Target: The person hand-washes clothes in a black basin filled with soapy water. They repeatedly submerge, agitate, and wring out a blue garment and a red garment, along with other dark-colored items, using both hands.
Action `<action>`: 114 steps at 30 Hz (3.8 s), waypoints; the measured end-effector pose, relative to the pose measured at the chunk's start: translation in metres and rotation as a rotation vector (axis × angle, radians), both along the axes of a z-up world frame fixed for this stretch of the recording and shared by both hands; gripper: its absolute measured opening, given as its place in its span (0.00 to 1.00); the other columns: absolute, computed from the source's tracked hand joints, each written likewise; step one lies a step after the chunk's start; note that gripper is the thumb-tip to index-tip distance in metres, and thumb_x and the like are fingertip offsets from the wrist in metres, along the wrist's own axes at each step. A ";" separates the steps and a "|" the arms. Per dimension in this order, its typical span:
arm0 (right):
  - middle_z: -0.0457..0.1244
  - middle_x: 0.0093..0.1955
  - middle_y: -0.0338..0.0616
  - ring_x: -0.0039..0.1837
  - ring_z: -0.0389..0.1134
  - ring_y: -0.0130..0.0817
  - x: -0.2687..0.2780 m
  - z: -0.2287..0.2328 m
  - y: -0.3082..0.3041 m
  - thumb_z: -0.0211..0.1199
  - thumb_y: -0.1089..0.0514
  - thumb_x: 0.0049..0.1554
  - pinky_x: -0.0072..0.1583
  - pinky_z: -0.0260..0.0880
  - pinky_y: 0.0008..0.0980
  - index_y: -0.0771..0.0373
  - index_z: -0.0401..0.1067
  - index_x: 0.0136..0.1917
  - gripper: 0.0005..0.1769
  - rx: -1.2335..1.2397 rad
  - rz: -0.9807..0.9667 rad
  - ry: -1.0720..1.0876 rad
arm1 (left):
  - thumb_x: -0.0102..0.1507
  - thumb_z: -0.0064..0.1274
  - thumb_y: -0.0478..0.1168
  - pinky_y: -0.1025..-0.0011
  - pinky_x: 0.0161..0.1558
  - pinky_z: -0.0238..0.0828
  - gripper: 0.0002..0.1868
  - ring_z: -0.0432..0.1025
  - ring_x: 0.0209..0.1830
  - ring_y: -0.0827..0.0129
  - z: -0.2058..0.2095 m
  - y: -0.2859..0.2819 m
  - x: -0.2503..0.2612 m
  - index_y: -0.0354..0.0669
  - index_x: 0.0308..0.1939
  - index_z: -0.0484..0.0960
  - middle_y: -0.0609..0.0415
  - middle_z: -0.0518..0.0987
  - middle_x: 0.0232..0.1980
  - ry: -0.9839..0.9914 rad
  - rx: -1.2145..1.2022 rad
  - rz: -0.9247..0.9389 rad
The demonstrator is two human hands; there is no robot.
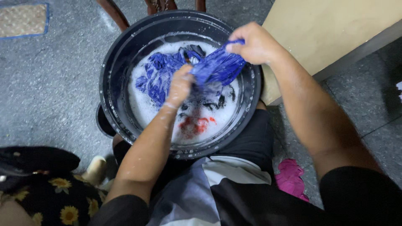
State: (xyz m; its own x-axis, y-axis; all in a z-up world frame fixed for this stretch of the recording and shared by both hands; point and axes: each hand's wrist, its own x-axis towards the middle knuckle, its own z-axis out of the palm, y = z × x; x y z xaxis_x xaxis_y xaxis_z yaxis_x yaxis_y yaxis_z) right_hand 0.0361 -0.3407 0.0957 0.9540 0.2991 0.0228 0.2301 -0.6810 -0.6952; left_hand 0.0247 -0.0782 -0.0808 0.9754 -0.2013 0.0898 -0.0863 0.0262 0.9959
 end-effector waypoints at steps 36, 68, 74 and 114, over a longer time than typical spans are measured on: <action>0.66 0.37 0.36 0.37 0.67 0.28 0.032 -0.132 0.100 0.63 0.54 0.61 0.35 0.59 0.28 0.57 0.70 0.46 0.06 1.237 -0.222 0.466 | 0.57 0.65 0.48 0.56 0.57 0.66 0.22 0.70 0.54 0.47 0.045 0.067 0.001 0.42 0.49 0.80 0.40 0.75 0.51 -0.228 0.511 0.550; 0.70 0.51 0.49 0.54 0.67 0.31 0.025 -0.141 0.111 0.72 0.57 0.55 0.58 0.62 0.32 0.72 0.76 0.55 0.19 0.243 0.390 -0.113 | 0.66 0.49 0.48 0.68 0.24 0.60 0.12 0.64 0.22 0.71 0.044 0.080 0.027 0.46 0.32 0.78 0.59 0.73 0.28 0.287 -0.502 0.444; 0.70 0.39 0.42 0.41 0.70 0.27 0.000 -0.117 0.145 0.57 0.49 0.66 0.46 0.71 0.31 0.65 0.76 0.46 0.18 0.731 -0.055 -0.094 | 0.62 0.43 0.59 0.60 0.36 0.80 0.23 0.78 0.32 0.60 0.071 0.055 0.011 0.42 0.38 0.77 0.47 0.81 0.37 0.685 -0.877 0.342; 0.65 0.38 0.37 0.36 0.64 0.24 0.018 -0.127 0.120 0.62 0.54 0.64 0.38 0.62 0.25 0.62 0.72 0.45 0.10 0.625 -0.104 0.368 | 0.64 0.56 0.45 0.78 0.23 0.67 0.07 0.72 0.24 0.80 0.072 0.046 -0.002 0.47 0.38 0.84 0.63 0.82 0.31 0.373 -0.197 -0.072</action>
